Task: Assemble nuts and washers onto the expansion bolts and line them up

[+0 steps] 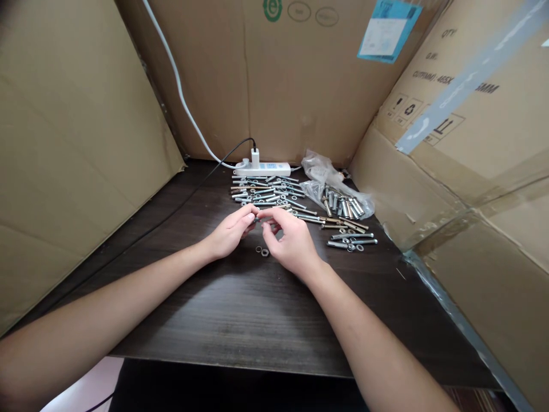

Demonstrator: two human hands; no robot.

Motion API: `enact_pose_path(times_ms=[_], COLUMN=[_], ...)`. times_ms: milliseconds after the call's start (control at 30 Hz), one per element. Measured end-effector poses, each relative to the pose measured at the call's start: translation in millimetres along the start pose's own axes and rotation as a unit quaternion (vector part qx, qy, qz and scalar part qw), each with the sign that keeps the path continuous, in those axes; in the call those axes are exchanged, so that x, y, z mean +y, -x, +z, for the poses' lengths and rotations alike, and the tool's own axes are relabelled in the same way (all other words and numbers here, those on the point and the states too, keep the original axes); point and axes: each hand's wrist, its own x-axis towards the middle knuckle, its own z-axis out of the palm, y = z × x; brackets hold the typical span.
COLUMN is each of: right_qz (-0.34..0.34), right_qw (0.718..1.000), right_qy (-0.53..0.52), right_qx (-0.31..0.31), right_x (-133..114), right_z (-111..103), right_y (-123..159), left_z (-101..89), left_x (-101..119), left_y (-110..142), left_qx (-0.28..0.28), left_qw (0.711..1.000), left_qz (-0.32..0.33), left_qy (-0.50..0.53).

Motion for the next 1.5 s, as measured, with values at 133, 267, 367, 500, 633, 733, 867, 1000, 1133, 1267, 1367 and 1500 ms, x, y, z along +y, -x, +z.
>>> enact_pose_path(times_ms=[133, 267, 367, 500, 633, 733, 867, 1000, 1133, 1267, 1367, 1500], right_qz=[0.008, 0.010, 0.011, 0.012, 0.005, -0.003, -0.018, -0.009, -0.012, -0.014, -0.016, -0.031], right_qw=[1.000, 1.000, 0.999, 0.999, 1.000, 1.000, 1.000, 1.000, 1.000, 1.000, 1.000, 0.999], right_qy=[-0.012, -0.028, -0.033, -0.040, -0.028, -0.004, 0.005, 0.015, 0.016, 0.011, 0.012, 0.014], right_qx=[0.003, 0.000, -0.002, 0.005, 0.006, 0.011, 0.023, 0.024, 0.023, 0.013, 0.002, 0.003], right_x=[-3, -3, -1, 1, 0, 0, 0, 2, 4, 5, 4, 2], right_z=[1, 2, 3, 2, 2, 1, 1, 2, 3, 2, 2, 1], right_y=[2, 3, 3, 2, 2, 1, 1, 1, 2, 1, 1, 1], left_z=[-0.2, 0.1, 0.5, 0.7, 0.2, -0.5, -1.4, -1.7, -0.8, 0.9, 1.8, 1.5], left_x=[-2, -4, -3, -1, -1, -1, 3, 6, 2, -4, -6, -5], left_y=[0, -1, -2, -3, -3, -4, -4, -3, -3, -2, -2, -3], left_qx=[0.028, 0.040, 0.031, 0.030, 0.019, 0.009, -0.002, 0.004, 0.011, 0.009, 0.005, 0.004], left_qw=[0.999, 0.998, 0.998, 0.998, 0.999, 0.999, 1.000, 1.000, 0.999, 0.998, 0.995, 0.991], left_qz=[-0.020, -0.022, -0.014, -0.006, 0.003, 0.019, 0.021, 0.008, -0.013, -0.036, -0.054, -0.070], left_qy=[0.031, 0.047, 0.056, 0.058, 0.050, 0.031, 0.017, 0.012, 0.031, 0.056, 0.084, 0.114])
